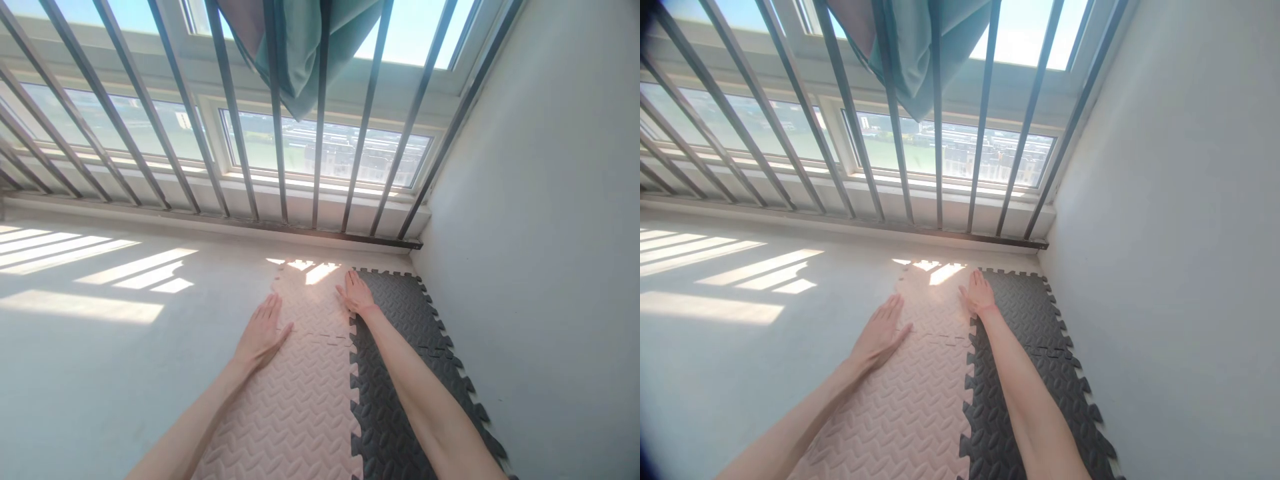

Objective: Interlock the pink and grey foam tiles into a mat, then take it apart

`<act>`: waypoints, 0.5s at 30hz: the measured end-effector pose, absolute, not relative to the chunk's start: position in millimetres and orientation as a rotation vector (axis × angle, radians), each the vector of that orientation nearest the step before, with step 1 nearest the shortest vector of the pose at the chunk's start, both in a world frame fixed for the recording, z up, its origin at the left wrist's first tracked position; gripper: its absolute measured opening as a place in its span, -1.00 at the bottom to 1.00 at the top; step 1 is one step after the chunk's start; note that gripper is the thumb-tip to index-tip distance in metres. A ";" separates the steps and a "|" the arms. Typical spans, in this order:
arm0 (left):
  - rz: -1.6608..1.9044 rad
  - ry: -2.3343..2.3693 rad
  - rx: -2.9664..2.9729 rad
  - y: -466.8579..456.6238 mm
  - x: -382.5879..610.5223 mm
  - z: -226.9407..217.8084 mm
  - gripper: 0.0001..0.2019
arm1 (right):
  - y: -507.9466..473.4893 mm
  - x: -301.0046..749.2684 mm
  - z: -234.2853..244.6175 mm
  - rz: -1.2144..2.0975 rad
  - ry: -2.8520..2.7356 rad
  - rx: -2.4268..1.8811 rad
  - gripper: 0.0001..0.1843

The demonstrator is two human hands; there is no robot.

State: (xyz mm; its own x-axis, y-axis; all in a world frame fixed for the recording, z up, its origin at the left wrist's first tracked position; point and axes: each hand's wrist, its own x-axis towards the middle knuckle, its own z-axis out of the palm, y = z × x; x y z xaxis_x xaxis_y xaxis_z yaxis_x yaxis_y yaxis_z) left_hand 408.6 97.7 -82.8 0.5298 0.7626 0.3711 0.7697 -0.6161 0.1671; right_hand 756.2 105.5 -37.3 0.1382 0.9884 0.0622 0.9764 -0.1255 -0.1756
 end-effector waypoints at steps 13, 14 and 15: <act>-0.588 -1.412 -2.740 96.4 409.4 -81.5 -0.20 | 121.3 755.4 -55.2 0.087 -1.906 -2.276 -0.18; -0.601 -1.414 -2.741 96.3 409.5 -81.7 -0.20 | 121.9 753.5 -55.1 0.100 -1.898 -2.296 -0.18; -0.616 -1.413 -2.741 96.3 409.5 -82.0 -0.19 | 122.1 750.4 -54.4 0.111 -1.890 -2.314 -0.18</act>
State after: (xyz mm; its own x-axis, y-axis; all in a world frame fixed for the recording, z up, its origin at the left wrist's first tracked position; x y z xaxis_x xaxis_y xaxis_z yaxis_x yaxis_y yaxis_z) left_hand 409.5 96.3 -82.0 0.5194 0.7840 0.3399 0.7827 -0.5961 0.1788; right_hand 750.4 122.1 -54.4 0.2028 0.9785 0.0387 0.9673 -0.1940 -0.1637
